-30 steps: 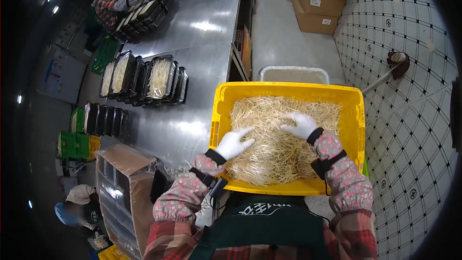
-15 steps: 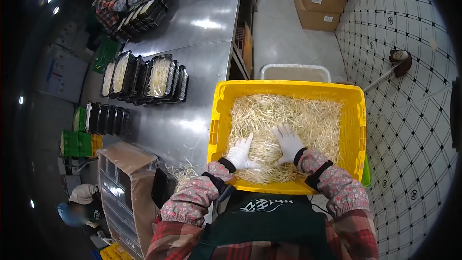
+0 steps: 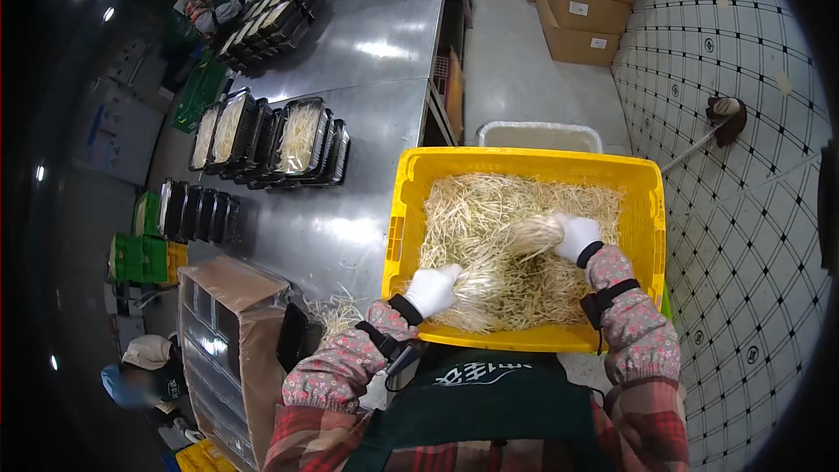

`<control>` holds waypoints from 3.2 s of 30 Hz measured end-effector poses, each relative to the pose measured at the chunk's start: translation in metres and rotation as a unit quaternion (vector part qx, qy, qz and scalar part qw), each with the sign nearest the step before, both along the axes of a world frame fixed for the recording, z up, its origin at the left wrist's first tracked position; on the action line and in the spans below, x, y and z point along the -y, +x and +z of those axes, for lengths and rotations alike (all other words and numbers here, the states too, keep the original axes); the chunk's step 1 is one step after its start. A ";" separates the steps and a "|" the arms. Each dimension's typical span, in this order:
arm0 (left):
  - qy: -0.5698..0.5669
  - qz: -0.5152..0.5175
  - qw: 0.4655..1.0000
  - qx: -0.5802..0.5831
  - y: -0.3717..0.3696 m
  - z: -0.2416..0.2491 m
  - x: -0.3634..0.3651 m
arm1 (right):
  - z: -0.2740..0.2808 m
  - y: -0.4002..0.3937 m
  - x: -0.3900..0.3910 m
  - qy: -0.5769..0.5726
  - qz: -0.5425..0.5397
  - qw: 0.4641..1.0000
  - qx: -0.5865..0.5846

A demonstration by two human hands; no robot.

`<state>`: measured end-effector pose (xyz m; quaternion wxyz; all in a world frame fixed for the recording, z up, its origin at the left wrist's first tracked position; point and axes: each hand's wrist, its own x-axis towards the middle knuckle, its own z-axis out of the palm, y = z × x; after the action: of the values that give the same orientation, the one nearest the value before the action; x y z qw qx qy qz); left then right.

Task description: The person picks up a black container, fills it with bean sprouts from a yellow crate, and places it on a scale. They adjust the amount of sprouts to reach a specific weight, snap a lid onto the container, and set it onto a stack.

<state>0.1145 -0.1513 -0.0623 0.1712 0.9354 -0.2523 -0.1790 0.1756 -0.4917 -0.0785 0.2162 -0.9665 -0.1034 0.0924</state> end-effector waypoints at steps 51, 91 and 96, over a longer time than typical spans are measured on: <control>-0.394 0.431 0.785 -0.206 -0.015 -0.060 0.003 | -0.024 0.048 -0.132 0.111 0.099 0.978 -0.144; -0.440 0.843 0.280 0.135 -0.288 -0.106 -0.339 | 0.050 0.029 -0.084 -0.030 0.161 0.982 -0.093; -0.292 0.841 0.338 0.306 -0.233 -0.010 -0.255 | 0.058 0.033 -0.080 -0.143 0.214 0.965 -0.054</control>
<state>-0.1184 0.1037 -0.0724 0.4048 0.5331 0.5964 0.4430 0.2090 -0.4115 -0.0201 0.0560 -0.9363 -0.2815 0.2024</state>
